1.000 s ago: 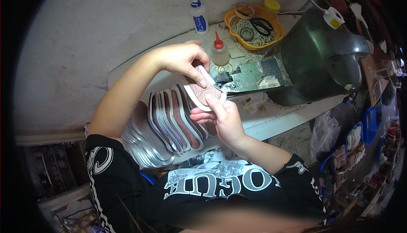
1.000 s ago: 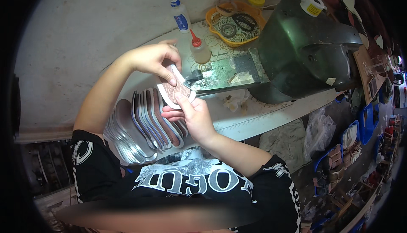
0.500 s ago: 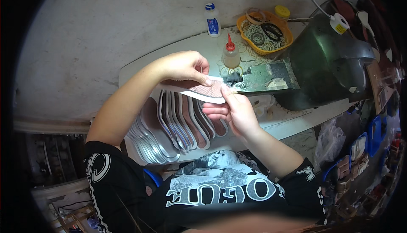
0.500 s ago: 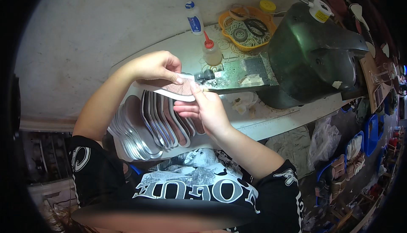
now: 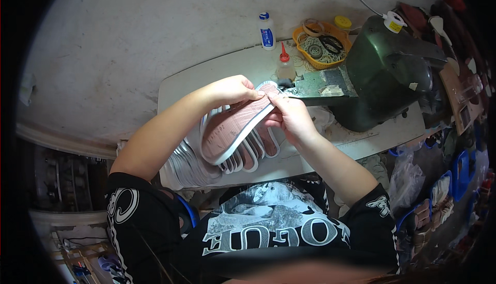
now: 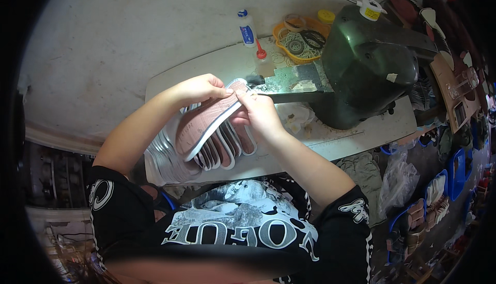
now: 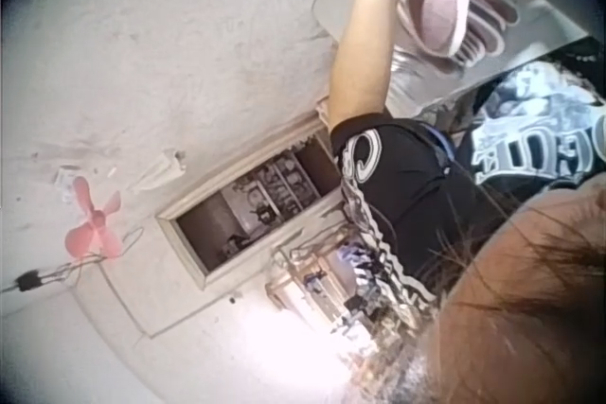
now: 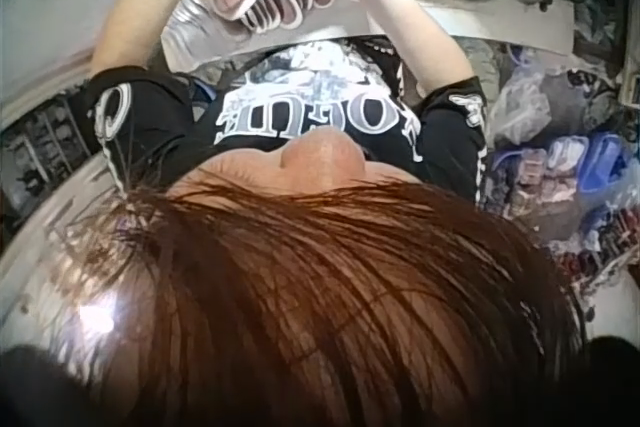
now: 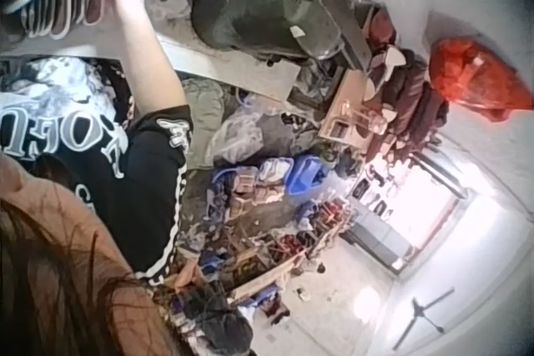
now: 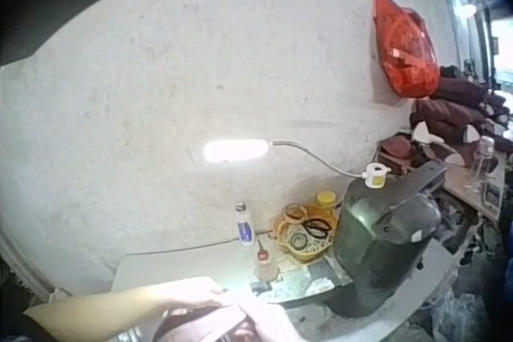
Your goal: The recorder is applying a liquid adhesive to the edges of shoe insoles in a workshop setting.
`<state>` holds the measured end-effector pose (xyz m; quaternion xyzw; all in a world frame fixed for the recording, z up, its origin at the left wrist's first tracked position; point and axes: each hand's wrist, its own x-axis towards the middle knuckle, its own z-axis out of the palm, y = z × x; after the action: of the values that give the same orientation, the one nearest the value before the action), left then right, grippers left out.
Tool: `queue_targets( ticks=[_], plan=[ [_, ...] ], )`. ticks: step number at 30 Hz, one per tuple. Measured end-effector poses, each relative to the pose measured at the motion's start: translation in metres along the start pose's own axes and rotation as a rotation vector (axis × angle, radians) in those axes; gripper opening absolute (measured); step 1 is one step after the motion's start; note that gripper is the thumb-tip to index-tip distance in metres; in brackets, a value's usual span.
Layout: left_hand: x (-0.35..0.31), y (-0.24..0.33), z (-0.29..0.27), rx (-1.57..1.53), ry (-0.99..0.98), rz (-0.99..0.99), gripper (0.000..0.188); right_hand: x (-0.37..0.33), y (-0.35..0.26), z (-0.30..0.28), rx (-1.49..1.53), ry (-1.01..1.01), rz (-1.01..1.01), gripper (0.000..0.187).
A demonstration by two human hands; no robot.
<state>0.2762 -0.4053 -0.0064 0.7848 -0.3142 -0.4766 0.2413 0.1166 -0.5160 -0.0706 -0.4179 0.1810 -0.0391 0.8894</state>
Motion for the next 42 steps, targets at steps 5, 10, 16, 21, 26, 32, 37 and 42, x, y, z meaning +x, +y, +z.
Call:
queue_targets(
  ticks=[5,10,16,21,26,32,37,42],
  plan=[
    [-0.002,0.006,0.011,-0.262,-0.071,-0.100,0.033,-0.010,-0.018,0.000,-0.024,-0.027,0.007,0.026],
    [-0.006,0.004,0.014,-0.376,-0.110,-0.130,0.040,-0.046,-0.028,-0.033,-0.267,-0.317,0.185,0.026],
    [0.008,0.003,0.003,-0.211,-0.055,-0.077,0.053,-0.079,-0.001,-0.032,-0.243,-0.178,0.151,0.024],
    [0.024,0.000,-0.010,-0.009,0.203,-0.065,0.061,-0.049,0.014,-0.022,-0.164,-0.022,-0.013,0.023],
    [0.038,-0.017,-0.014,-0.222,0.214,-0.030,0.060,-0.022,0.016,-0.004,-0.022,0.055,-0.110,0.024],
    [0.024,-0.029,0.010,-0.668,-0.039,0.096,0.050,-0.015,0.013,0.010,0.091,0.037,-0.115,0.028],
    [0.017,-0.017,0.012,-0.634,0.111,0.062,0.047,-0.030,0.014,0.009,-0.093,-0.151,0.203,0.028],
    [0.016,-0.009,-0.001,-0.386,0.189,-0.100,0.075,-0.026,0.025,0.011,-0.003,-0.098,0.124,0.024]
  ],
)
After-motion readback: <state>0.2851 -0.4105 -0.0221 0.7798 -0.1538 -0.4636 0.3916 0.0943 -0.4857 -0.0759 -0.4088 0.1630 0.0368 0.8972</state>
